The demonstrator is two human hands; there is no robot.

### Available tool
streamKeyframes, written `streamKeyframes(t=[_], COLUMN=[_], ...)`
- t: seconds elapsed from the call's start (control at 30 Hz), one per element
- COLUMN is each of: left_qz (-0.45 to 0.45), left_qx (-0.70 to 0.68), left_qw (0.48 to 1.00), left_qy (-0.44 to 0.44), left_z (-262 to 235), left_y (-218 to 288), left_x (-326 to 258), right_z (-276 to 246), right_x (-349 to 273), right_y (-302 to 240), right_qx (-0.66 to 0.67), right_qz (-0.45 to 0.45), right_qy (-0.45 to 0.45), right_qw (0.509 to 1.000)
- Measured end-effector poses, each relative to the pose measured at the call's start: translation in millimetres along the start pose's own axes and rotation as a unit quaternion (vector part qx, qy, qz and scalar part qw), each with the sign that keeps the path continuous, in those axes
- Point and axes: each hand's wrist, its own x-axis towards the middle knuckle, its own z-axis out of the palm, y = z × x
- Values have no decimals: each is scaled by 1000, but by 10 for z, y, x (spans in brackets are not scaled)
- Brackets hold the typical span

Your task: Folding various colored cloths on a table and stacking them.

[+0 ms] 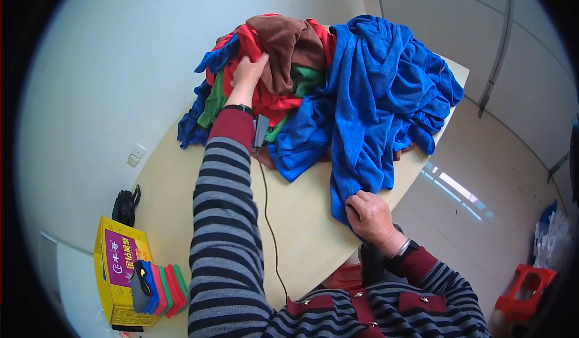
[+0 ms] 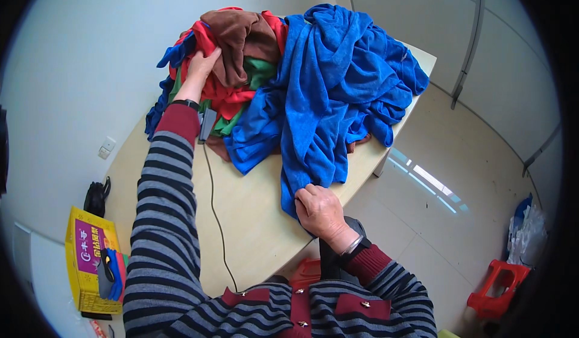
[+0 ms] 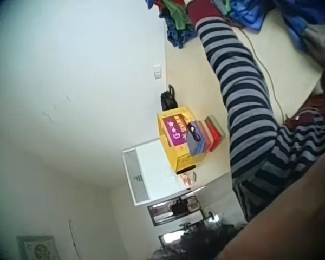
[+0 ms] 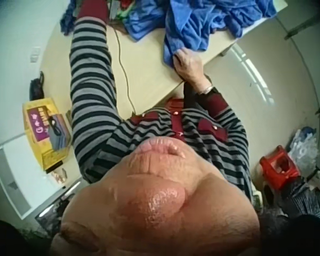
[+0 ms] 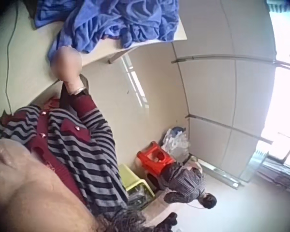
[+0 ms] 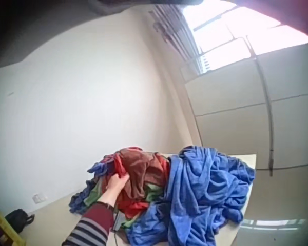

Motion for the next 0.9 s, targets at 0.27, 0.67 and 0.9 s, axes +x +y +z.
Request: streamKeyframes(t=[0.27,0.67,0.9], left_qz=[-51,-207,-125], left_qx=[-246,-316,-455], left_qw=[907,896,877], left_qy=[-338,-235,-93], left_z=[-209,-2188,-3620], left_y=[-75,-524,-374], left_x=[-1180,-1896,-1919], right_z=[-28,22,59], right_x=[-30,-56,-158], right_y=[130,41,-56], right_qx=[-2,10,1], right_qz=[15,-5,-17], right_qy=[2,7,14], right_qw=[1000,1000,1000])
